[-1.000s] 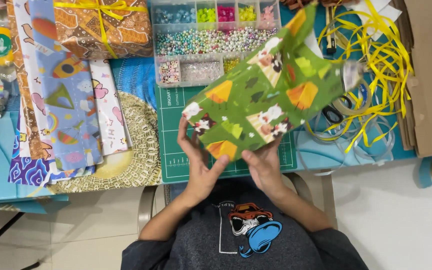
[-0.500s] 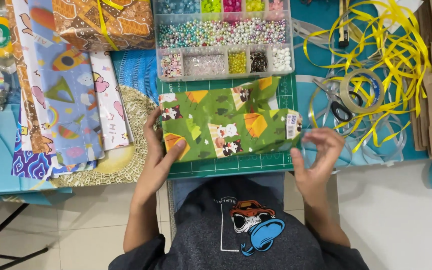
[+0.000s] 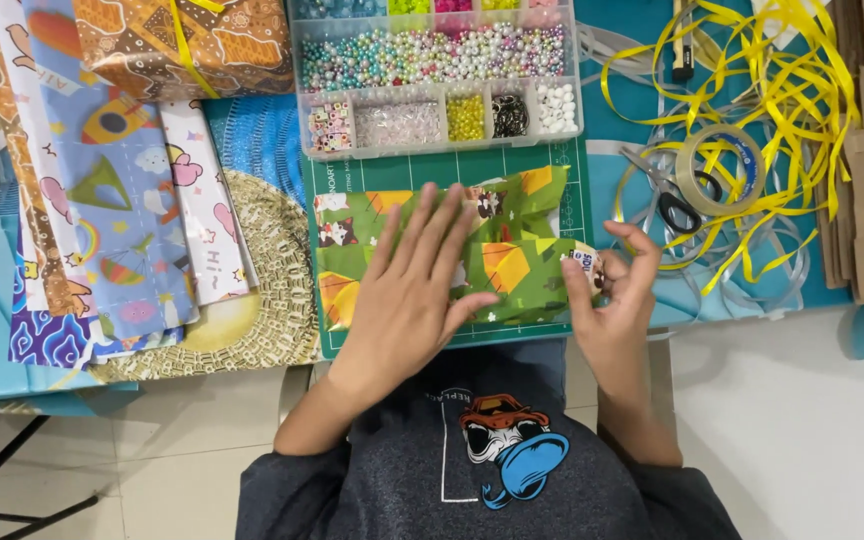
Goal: The person wraps a small cardboard box with green patterned wrapping paper. They fold the paper around the box, secure the seams with clear tape, and fold the ends into neat triangular flaps, taping them down to complete the package.
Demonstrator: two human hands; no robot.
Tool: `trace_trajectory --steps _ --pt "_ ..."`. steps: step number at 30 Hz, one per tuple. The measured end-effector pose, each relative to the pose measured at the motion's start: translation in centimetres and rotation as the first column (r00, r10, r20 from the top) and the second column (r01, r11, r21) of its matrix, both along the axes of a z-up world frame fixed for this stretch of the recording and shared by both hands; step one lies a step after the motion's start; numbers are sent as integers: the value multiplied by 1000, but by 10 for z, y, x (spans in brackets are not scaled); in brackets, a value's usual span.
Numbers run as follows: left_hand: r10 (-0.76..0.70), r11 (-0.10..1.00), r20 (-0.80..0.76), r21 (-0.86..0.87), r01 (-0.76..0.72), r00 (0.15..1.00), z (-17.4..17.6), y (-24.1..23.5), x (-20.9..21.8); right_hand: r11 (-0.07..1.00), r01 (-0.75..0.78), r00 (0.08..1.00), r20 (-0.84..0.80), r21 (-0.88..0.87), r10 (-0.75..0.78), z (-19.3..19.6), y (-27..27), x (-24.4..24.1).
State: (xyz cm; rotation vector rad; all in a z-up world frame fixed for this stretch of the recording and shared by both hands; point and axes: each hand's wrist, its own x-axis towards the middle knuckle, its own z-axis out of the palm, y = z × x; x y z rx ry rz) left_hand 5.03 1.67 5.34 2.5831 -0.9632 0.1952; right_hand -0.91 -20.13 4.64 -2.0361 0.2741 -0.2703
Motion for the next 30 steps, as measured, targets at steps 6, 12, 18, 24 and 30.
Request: trace_trajectory --steps 6,12,18,24,30 --pt "21 996 -49 92 -17 999 -5 -8 7 995 75 991 106 68 -82 -28 3 -2" --pt "-25 980 -81 194 40 996 -2 -4 8 999 -23 1000 -16 24 24 -45 1 6" --pt "-51 998 -64 39 53 997 -2 -2 1 995 -99 975 -201 6 98 -38 -11 12" --pt "-81 991 -83 101 89 993 -1 -1 2 917 -274 925 -340 -290 169 -46 -17 24" --pt "-285 957 -61 34 288 957 2 3 2 849 -285 922 -369 -446 116 -56 -15 27"
